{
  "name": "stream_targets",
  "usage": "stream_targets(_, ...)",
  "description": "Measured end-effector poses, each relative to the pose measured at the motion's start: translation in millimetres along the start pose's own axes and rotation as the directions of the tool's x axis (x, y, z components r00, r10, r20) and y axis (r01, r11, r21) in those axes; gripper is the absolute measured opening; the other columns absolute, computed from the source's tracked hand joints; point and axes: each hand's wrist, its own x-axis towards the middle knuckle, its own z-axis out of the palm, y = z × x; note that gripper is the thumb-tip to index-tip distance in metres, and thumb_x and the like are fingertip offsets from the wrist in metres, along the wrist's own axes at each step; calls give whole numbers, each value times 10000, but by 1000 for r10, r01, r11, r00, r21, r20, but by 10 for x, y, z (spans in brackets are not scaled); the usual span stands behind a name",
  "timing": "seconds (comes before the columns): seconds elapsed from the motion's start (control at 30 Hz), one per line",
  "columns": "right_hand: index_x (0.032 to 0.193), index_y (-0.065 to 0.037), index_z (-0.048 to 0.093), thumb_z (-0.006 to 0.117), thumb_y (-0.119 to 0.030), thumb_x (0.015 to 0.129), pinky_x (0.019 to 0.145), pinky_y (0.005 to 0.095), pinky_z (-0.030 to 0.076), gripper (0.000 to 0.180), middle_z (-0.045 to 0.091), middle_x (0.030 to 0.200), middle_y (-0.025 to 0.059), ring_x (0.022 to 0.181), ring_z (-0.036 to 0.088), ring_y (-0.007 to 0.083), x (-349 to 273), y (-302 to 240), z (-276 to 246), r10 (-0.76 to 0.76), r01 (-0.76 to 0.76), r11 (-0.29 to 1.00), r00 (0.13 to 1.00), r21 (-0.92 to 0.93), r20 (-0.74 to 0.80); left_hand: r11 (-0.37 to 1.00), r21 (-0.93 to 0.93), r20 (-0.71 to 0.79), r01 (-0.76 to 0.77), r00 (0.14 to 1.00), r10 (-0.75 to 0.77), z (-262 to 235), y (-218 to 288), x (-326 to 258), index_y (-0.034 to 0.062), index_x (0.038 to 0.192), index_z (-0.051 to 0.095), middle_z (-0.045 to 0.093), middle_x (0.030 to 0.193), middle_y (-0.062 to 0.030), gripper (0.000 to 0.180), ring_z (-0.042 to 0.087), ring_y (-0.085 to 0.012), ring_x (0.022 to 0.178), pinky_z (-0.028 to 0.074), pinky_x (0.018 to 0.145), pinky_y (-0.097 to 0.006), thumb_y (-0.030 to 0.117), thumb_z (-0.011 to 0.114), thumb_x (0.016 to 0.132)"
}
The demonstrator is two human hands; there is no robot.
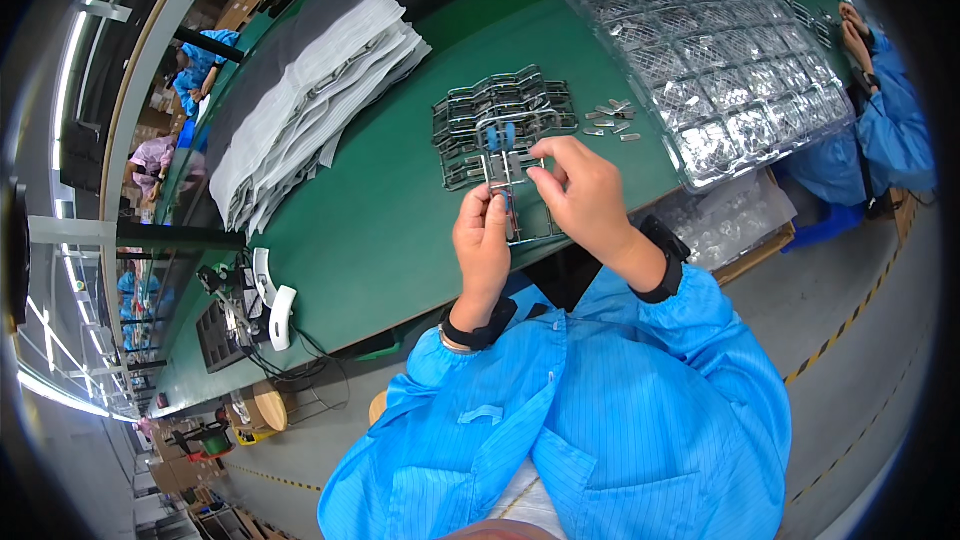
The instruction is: Assembling small components into metal grid frames on a production line.
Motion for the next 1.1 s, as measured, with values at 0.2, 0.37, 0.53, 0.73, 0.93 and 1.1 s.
stream_targets(0.2, 1022, -9, 564, 646, 15, 756, 556, 262, 462, 279, 681, 810, 88, 610, 604, 129, 10, 123, 38, 207, -244, 899, 968, 362, 140, 965, 203, 12, -169, 985, 170, 105, 35, -15, 1, 1067, 576, 577, 763, -55, 179, 522, -101, 654, 430, 598, -253, 90, 534, 918)
stream_targets(0.37, 1142, -20, 535, 630, 31, 763, 593, 276, 490, 394, 679, 835, 96, 659, 620, 158, -10, 3, 2, 154, -175, 965, 981, 197, 117, 935, 301, 158, -186, 977, 144, -19, 68, 13, -7, 1093, 569, 597, 795, -14, 194, 537, -54, 666, 431, 574, -201, 98, 513, 940)
stream_targets(0.53, 1202, -33, 543, 647, 30, 754, 569, 306, 492, 465, 647, 815, 90, 683, 605, 213, -24, 66, 50, -301, 302, 950, 953, -82, 17, 998, 69, 93, 16, 995, -22, 4, 163, 47, 7, 1104, 549, 583, 752, -7, 208, 536, -41, 611, 443, 508, -186, 143, 489, 959)
stream_targets(0.73, 1071, -13, 609, 682, 48, 677, 548, 305, 490, 405, 616, 767, 78, 680, 597, 227, 7, 217, -11, -606, 610, 782, 792, -130, 71, 984, 73, 159, 162, 972, -172, -61, 195, 71, 25, 1071, 560, 574, 732, -5, 205, 518, -42, 560, 441, 495, -185, 174, 460, 971)
stream_targets(0.93, 847, -32, 650, 689, 37, 669, 589, 339, 463, 195, 611, 717, 68, 703, 586, 254, 30, 92, -10, -427, 427, 904, 902, 19, 64, 981, 71, 171, 180, 967, -190, -72, 241, 69, 28, 1028, 565, 571, 711, -12, 189, 510, -41, 539, 423, 472, -183, 172, 457, 970)
stream_targets(1.1, 834, -38, 642, 686, 39, 670, 606, 347, 471, 188, 649, 783, 65, 712, 607, 253, 14, 150, 0, -425, 420, 905, 901, 63, 85, 979, 82, 182, 186, 963, -198, -88, 226, 66, 28, 1024, 565, 569, 709, -9, 184, 503, -41, 536, 419, 470, -182, 167, 458, 968)
